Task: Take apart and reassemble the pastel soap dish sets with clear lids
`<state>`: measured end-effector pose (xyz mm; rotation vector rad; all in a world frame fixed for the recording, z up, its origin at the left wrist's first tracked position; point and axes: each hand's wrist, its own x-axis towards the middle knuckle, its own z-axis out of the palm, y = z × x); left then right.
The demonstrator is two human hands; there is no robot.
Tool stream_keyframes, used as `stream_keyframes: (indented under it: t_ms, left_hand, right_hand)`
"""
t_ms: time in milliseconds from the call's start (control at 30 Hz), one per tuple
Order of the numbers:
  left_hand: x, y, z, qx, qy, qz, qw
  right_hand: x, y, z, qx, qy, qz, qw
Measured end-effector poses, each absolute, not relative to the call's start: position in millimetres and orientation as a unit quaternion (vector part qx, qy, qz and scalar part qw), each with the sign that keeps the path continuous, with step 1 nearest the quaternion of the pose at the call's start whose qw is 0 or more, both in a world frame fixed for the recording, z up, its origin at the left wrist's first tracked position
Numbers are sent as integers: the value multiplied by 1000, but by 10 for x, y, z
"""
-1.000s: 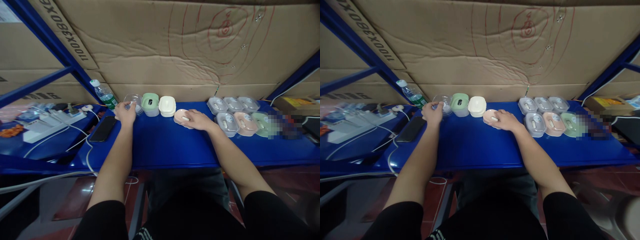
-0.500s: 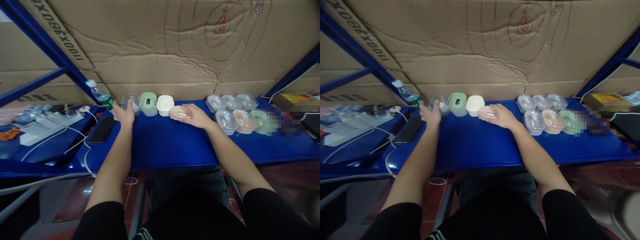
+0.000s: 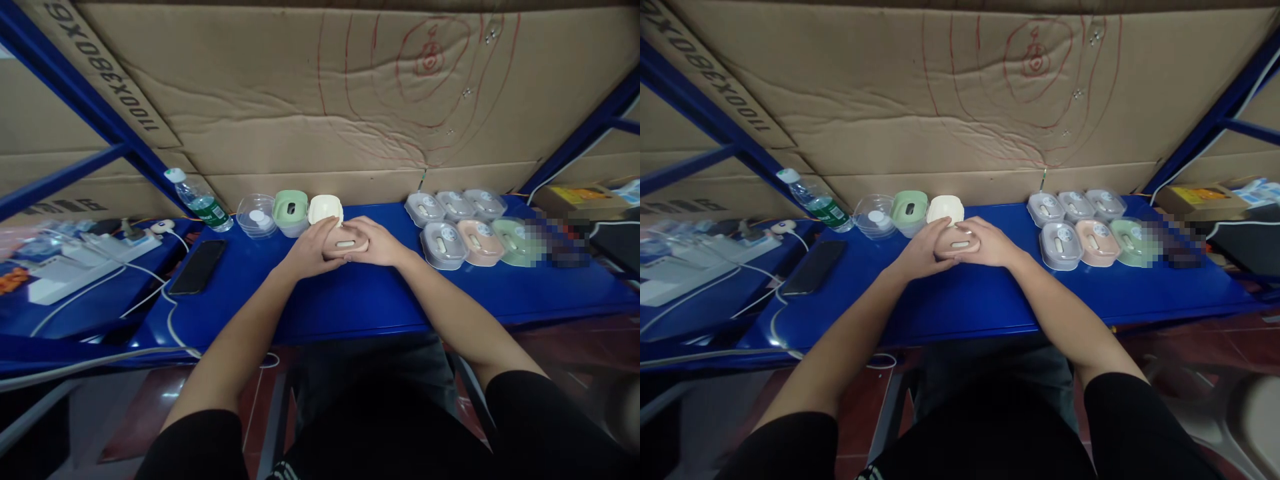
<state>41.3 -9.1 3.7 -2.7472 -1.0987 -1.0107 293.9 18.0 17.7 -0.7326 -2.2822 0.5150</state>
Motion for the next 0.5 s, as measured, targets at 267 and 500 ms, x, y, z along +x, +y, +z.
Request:
stream_keyframes:
  t_ms: [267, 500]
  left_hand:
    - [373, -63, 24, -877, -343, -337, -18]
    - [298, -59, 64, -860, -365, -355, -32]
  right_hand:
    - [2859, 61, 244, -299, -867, 195, 347]
    - [2837, 40, 281, -317, -820, 184, 439]
